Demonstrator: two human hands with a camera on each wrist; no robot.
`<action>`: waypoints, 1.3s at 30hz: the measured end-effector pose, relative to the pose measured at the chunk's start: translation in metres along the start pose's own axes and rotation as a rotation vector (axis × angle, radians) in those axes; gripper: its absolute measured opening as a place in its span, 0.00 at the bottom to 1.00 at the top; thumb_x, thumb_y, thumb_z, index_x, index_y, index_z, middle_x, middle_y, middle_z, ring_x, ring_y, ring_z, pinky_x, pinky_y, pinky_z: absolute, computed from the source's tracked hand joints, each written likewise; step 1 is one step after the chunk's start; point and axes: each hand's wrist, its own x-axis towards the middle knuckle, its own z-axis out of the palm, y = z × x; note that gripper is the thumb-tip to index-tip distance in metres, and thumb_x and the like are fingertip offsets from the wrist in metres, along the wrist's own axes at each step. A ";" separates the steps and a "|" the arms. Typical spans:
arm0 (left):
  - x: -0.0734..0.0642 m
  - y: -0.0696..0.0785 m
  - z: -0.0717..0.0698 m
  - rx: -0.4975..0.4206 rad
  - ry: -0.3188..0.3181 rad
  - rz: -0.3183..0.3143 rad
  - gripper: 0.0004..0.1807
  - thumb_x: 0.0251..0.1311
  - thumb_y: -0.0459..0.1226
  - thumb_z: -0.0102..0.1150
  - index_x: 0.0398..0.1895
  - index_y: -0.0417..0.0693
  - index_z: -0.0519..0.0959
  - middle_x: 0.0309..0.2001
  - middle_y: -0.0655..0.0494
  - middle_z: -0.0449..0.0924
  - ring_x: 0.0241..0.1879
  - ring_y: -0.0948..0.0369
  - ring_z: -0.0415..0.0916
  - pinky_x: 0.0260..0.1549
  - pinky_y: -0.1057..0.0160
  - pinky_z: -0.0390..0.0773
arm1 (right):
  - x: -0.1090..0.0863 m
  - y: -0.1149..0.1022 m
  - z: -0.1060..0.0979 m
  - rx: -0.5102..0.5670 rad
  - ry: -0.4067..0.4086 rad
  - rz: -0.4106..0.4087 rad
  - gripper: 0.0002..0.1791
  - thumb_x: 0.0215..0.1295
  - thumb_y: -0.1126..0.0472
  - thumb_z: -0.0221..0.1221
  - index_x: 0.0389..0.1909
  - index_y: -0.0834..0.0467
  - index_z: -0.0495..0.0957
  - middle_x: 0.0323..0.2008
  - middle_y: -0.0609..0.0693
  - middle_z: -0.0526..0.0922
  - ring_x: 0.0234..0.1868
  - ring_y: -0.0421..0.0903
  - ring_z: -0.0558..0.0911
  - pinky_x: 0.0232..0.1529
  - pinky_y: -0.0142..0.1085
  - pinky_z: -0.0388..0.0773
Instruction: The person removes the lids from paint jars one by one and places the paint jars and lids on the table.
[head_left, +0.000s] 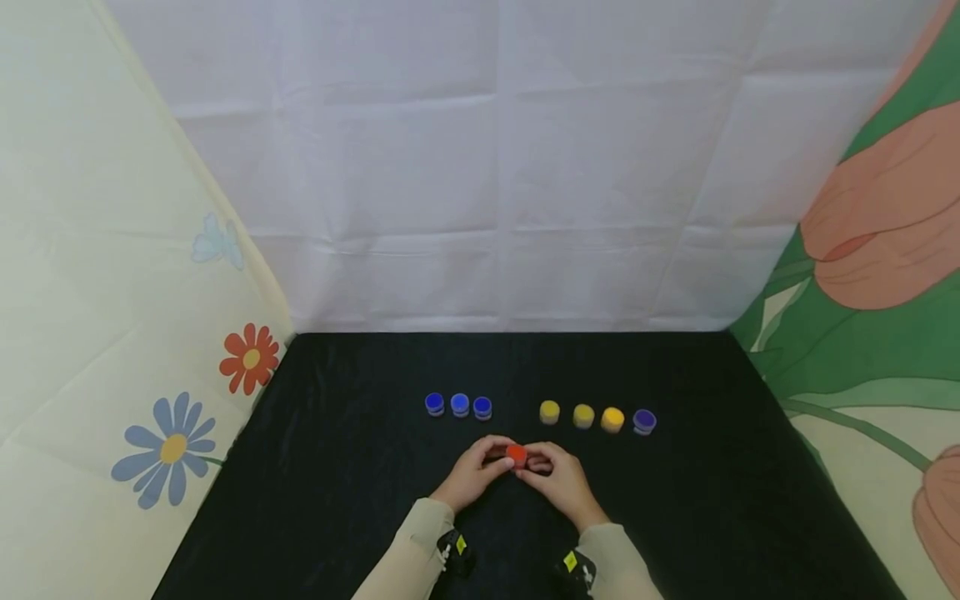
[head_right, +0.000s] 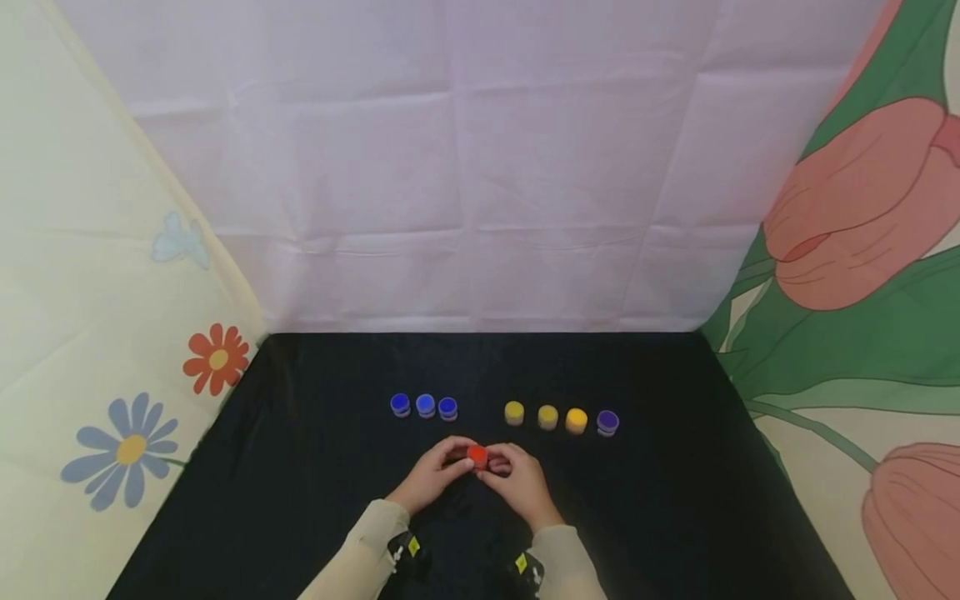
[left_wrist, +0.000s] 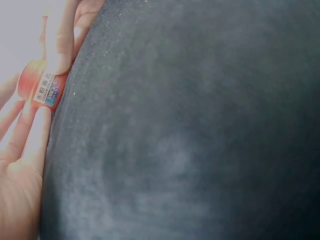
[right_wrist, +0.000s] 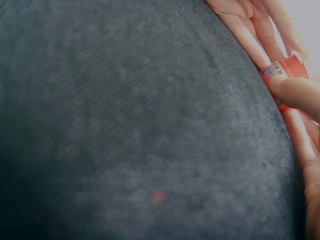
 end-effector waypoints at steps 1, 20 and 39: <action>0.002 -0.006 0.000 -0.023 0.000 0.000 0.16 0.73 0.37 0.58 0.60 0.47 0.76 0.56 0.52 0.80 0.56 0.54 0.78 0.56 0.59 0.76 | 0.000 0.001 0.000 0.001 0.000 0.000 0.16 0.52 0.71 0.75 0.43 0.63 0.84 0.38 0.51 0.84 0.37 0.44 0.85 0.43 0.31 0.83; 0.011 0.006 -0.007 0.134 -0.018 0.238 0.11 0.65 0.32 0.66 0.50 0.40 0.84 0.54 0.48 0.80 0.54 0.53 0.79 0.56 0.59 0.79 | 0.001 0.001 -0.002 0.012 -0.014 -0.042 0.16 0.53 0.72 0.74 0.43 0.64 0.84 0.38 0.52 0.83 0.37 0.44 0.85 0.42 0.30 0.82; 0.012 0.009 -0.006 0.232 -0.008 0.267 0.04 0.63 0.29 0.67 0.39 0.43 0.83 0.49 0.49 0.82 0.46 0.59 0.81 0.51 0.64 0.81 | 0.001 0.003 -0.001 0.026 -0.018 -0.054 0.16 0.54 0.71 0.74 0.43 0.64 0.84 0.38 0.51 0.83 0.37 0.42 0.85 0.43 0.30 0.82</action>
